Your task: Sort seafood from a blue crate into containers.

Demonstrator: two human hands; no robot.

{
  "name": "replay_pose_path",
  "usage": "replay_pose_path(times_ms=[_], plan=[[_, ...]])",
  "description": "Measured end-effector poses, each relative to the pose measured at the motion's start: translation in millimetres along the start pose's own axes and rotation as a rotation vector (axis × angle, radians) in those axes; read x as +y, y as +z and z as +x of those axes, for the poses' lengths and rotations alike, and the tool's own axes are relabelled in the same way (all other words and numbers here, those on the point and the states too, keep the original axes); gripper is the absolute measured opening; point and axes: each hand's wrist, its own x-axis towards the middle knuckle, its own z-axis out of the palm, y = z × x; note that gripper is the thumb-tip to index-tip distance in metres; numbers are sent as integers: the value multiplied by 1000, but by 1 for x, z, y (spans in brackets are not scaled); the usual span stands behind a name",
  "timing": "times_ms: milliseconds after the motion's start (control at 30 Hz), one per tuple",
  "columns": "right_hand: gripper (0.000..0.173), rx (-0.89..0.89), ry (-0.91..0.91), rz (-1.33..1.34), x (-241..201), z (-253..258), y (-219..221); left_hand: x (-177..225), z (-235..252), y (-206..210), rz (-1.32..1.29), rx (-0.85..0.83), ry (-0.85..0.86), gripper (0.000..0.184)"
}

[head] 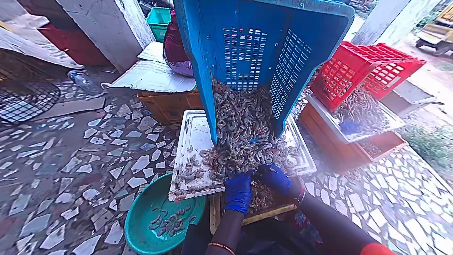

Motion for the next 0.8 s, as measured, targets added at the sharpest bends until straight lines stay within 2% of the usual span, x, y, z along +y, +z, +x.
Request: replay_pose_path(times_ms=[67, 133, 167, 200, 267, 333, 400, 467, 533, 567, 600, 667, 700, 767, 800], plan=[[28, 70, -102, -56, 10, -8, 4, -2, -6, 0, -300, 44, -60, 46], [23, 210, -320, -92, 22, -12, 14, -7, -7, 1, -624, 134, -147, 36], [21, 222, -356, -62, 26, -13, 17, -10, -7, 1, -715, 156, -201, 34], [21, 196, -318, 13, 27, -15, 17, -14, -7, -1, -739, 166, -245, 33], [22, 126, -148, 239, 28, -16, 14, -25, -4, -4, -605, 103, -209, 46], [22, 110, -101, 407, 27, -19, 12, -29, -3, 1, -520, 32, -31, 65], [24, 86, -121, 459, 22, -25, 11, -19, -7, 2, -491, -54, 26, 60], [24, 74, -132, 546, 18, -34, 11, -4, -14, -9, -333, -128, -26, 50], [22, 114, -128, 685, 13, -41, 9, -6, -13, -16, -189, -153, -110, 47], [20, 141, -126, 666, 14, -43, 7, -11, -12, -16, -207, -155, -133, 46], [21, 139, -112, 512, 16, -43, 3, -19, -13, -14, -278, -142, -132, 43], [37, 64, -102, 16, 21, -37, 2, -30, -14, -6, -553, -88, -80, 38], [43, 35, -122, -130, 18, -34, 7, -30, -16, -3, -742, -55, -48, 35], [43, 64, -192, -294, 3, -27, 22, -22, -21, -1, -1056, -3, -37, 33], [42, 125, -230, -360, -4, -26, 34, -19, -25, -1, -1130, 20, -81, 32]])
